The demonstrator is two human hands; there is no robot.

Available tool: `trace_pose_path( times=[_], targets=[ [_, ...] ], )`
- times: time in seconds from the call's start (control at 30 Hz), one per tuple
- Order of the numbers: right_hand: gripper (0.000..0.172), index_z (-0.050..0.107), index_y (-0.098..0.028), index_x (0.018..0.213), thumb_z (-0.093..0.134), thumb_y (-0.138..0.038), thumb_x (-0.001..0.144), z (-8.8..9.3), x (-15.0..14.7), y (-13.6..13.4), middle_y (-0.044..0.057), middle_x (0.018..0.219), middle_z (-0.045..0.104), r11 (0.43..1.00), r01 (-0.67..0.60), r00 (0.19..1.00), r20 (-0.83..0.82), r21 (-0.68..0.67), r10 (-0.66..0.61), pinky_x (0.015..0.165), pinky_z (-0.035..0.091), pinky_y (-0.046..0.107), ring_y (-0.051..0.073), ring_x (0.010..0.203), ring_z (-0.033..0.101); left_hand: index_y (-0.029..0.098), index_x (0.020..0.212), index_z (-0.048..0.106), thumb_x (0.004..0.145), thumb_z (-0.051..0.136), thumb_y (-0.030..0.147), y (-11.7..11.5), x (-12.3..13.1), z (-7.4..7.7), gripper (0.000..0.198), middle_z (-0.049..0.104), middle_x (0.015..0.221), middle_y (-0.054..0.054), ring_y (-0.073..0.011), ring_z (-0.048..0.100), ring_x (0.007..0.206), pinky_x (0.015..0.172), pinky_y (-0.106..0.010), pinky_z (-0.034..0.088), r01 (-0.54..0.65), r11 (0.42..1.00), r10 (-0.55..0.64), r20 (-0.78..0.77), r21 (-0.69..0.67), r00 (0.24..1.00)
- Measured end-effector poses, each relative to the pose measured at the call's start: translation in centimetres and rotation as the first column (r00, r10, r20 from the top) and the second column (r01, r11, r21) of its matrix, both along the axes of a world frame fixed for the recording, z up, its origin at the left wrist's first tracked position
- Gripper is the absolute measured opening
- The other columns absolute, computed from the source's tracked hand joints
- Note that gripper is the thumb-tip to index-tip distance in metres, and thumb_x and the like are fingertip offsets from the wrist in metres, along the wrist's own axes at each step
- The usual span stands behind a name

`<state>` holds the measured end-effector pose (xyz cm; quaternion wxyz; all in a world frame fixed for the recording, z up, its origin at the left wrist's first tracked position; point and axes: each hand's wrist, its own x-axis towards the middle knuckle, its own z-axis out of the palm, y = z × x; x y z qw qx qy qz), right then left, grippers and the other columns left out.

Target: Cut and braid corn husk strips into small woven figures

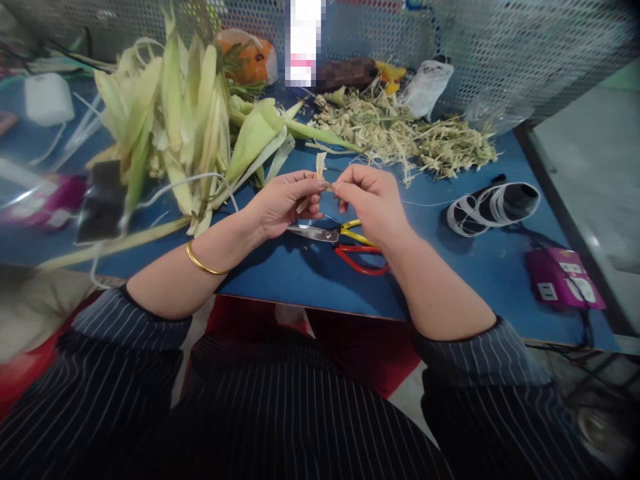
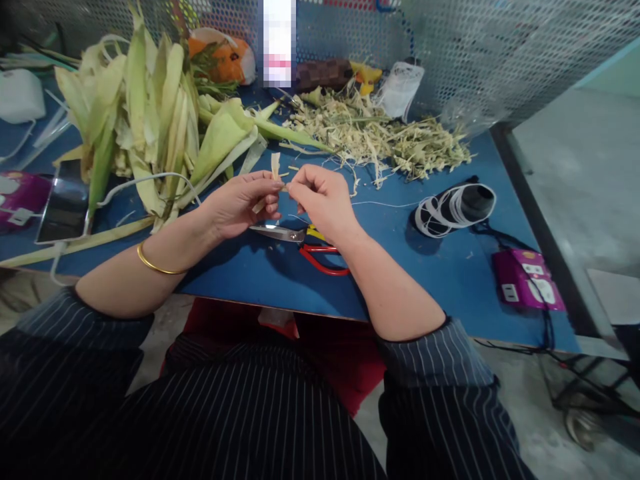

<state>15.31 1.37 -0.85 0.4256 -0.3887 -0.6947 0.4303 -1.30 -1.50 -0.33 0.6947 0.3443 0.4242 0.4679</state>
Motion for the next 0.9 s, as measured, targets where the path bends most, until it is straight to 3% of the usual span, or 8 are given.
trace_pose_path(
  times=[0.23, 0.43, 0.53, 0.7, 0.9],
  targets=[
    [0.026, 0.049, -0.022, 0.057, 0.063, -0.020, 0.079, 0.1, 0.0, 0.2, -0.003, 0.056, 0.051, 1.000, 0.013, 0.999, -0.030, -0.004, -0.013, 0.051, 0.041, 0.029, 0.010, 0.050, 0.046, 0.017, 0.072, 0.057, 0.077, 0.074, 0.020, 0.2, -0.3, -0.1, 0.018, 0.056, 0.056, 0.006, -0.0056, 0.056, 0.048, 0.065, -0.023, 0.056, 0.005, 1.000, -0.005, -0.020, -0.007, 1.000],
    [0.027, 0.057, -0.022, 0.065, 0.065, -0.036, 0.087, 0.3, 0.2, 0.5, -0.002, 0.058, 0.057, 0.998, 0.008, 1.000, -0.026, -0.059, -0.010, 0.057, 0.049, 0.030, 0.011, 0.054, 0.055, 0.018, 0.091, 0.067, 0.080, 0.072, 0.043, 0.5, -0.7, -0.2, 0.027, 0.070, 0.070, -0.001, -0.0118, 0.066, 0.058, 0.063, -0.024, 0.056, -0.033, 0.999, 0.033, -0.034, 0.006, 0.999],
    [0.028, 0.059, -0.021, 0.068, 0.066, -0.040, 0.087, 0.1, 0.2, 0.5, -0.001, 0.060, 0.059, 0.997, -0.046, 0.998, 0.027, -0.059, 0.048, 0.060, 0.049, 0.030, 0.011, 0.056, 0.057, 0.017, 0.093, 0.068, 0.081, 0.073, 0.042, 0.4, -0.7, -0.2, 0.028, 0.070, 0.074, -0.002, -0.0113, 0.066, 0.059, 0.060, -0.023, 0.054, -0.038, 0.999, 0.040, -0.062, 0.029, 0.997],
    [0.024, 0.056, -0.020, 0.066, 0.061, -0.027, 0.089, -0.4, 0.1, 0.3, -0.002, 0.059, 0.058, 0.998, -0.058, 0.990, 0.127, 0.009, 0.056, 0.059, 0.045, 0.029, 0.011, 0.054, 0.056, 0.018, 0.088, 0.066, 0.075, 0.081, 0.027, 0.3, -0.2, -0.9, 0.022, 0.064, 0.066, 0.003, -0.0066, 0.058, 0.052, 0.054, -0.019, 0.050, -0.066, 0.988, 0.083, -0.125, 0.137, 0.989],
    [0.021, 0.054, -0.020, 0.067, 0.056, -0.020, 0.088, -0.1, 0.0, -0.3, -0.004, 0.057, 0.053, 0.979, -0.042, 0.964, 0.267, 0.199, -0.013, 0.060, 0.037, 0.028, 0.011, 0.057, 0.047, 0.017, 0.083, 0.063, 0.080, 0.077, 0.025, 0.4, 0.0, -1.1, 0.017, 0.057, 0.058, 0.006, -0.0051, 0.053, 0.046, 0.056, -0.020, 0.052, -0.084, 0.974, 0.128, -0.204, 0.209, 0.971]
  ],
)
